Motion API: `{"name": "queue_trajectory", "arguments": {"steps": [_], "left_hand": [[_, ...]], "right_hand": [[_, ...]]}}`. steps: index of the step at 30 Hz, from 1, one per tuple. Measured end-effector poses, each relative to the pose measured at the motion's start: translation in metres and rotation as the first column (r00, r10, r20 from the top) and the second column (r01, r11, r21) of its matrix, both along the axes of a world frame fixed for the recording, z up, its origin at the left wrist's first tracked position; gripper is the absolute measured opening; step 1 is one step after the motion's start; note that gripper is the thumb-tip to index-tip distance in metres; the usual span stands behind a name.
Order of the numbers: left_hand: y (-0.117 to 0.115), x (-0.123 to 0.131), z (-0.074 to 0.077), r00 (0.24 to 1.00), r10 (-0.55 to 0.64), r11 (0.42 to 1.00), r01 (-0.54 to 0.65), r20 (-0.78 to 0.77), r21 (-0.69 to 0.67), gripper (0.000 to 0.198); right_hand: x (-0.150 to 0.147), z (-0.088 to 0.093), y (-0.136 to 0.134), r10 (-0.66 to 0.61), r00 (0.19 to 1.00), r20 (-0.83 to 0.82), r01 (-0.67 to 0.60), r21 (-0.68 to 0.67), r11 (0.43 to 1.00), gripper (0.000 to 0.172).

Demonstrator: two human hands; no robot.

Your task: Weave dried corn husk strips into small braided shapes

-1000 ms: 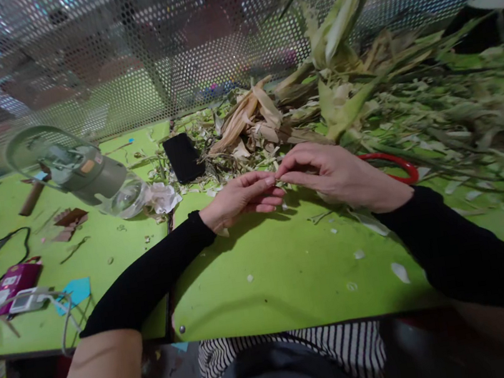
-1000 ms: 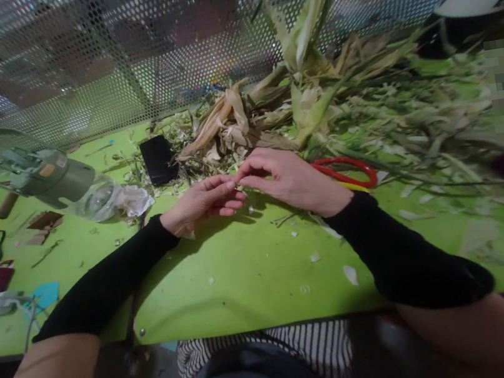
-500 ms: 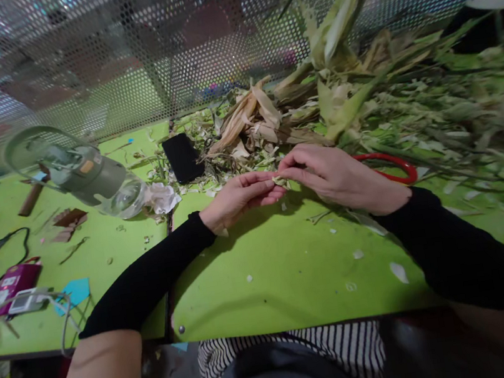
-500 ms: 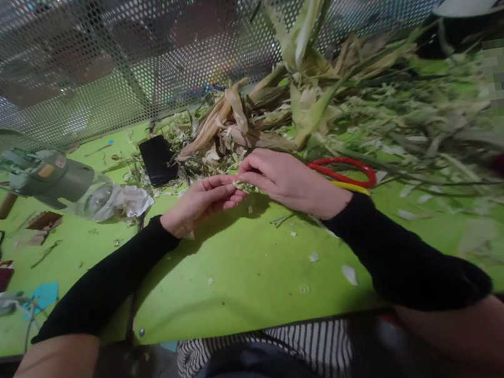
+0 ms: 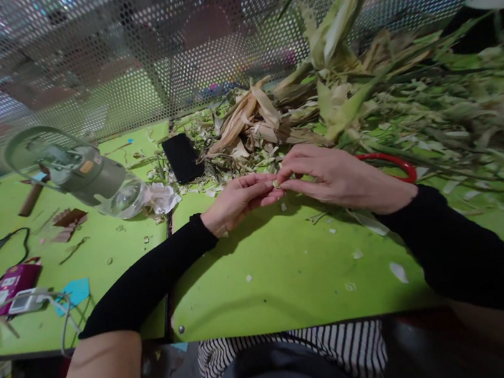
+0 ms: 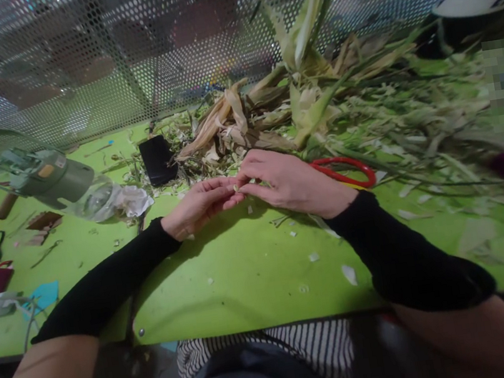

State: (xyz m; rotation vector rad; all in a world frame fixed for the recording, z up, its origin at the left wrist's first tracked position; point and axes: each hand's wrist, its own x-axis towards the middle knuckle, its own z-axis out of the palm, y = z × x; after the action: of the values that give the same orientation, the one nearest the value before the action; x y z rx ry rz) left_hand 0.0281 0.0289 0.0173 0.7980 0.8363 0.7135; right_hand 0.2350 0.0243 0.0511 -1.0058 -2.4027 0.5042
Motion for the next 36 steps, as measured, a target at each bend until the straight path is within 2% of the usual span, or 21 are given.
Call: {"name": "queue_trajectory", "arguments": {"steps": [4,11,21,24,27,29,32,36], "left_hand": [[0.0,0.0,-0.001,0.999,-0.025,0.999,0.025,0.025,0.024,0.017],[-0.001,0.0,-0.002,0.999,-0.036,0.994,0.038,-0.023,0.1,0.005],[0.001,0.0,0.0,1.0,0.007,0.997,-0.005,-0.03,0.076,0.008],[0.003,-0.002,0.002,1.0,-0.001,0.998,0.001,-0.002,0.056,0.01],[0.005,-0.003,0.004,1.0,-0.012,0.999,0.011,0.021,0.035,0.016],[0.006,-0.004,0.005,1.0,-0.012,0.999,0.011,0.029,0.038,0.017],[0.006,-0.003,0.006,0.999,-0.012,0.999,0.01,0.041,0.048,0.016],[0.006,-0.003,0.005,0.998,0.003,1.0,-0.005,0.07,0.029,0.018]], "right_hand": [[0.001,0.0,-0.001,-0.01,1.0,0.006,0.01,-0.029,1.0,0.028],[-0.008,-0.008,-0.001,-0.165,0.986,0.009,0.165,0.006,0.986,0.025],[-0.006,-0.005,-0.001,-0.142,0.987,-0.08,0.138,-0.046,0.989,0.021],[-0.008,-0.01,-0.001,-0.164,0.968,-0.191,0.141,-0.127,0.982,0.019],[-0.008,-0.017,0.002,-0.22,0.911,-0.35,0.123,-0.279,0.953,0.03],[-0.007,-0.02,0.003,-0.273,0.88,-0.389,0.128,-0.359,0.924,0.036],[-0.005,-0.018,0.004,-0.288,0.892,-0.347,0.136,-0.4,0.906,0.033],[-0.002,-0.011,0.004,-0.246,0.938,-0.243,0.167,-0.306,0.937,0.024]]}}
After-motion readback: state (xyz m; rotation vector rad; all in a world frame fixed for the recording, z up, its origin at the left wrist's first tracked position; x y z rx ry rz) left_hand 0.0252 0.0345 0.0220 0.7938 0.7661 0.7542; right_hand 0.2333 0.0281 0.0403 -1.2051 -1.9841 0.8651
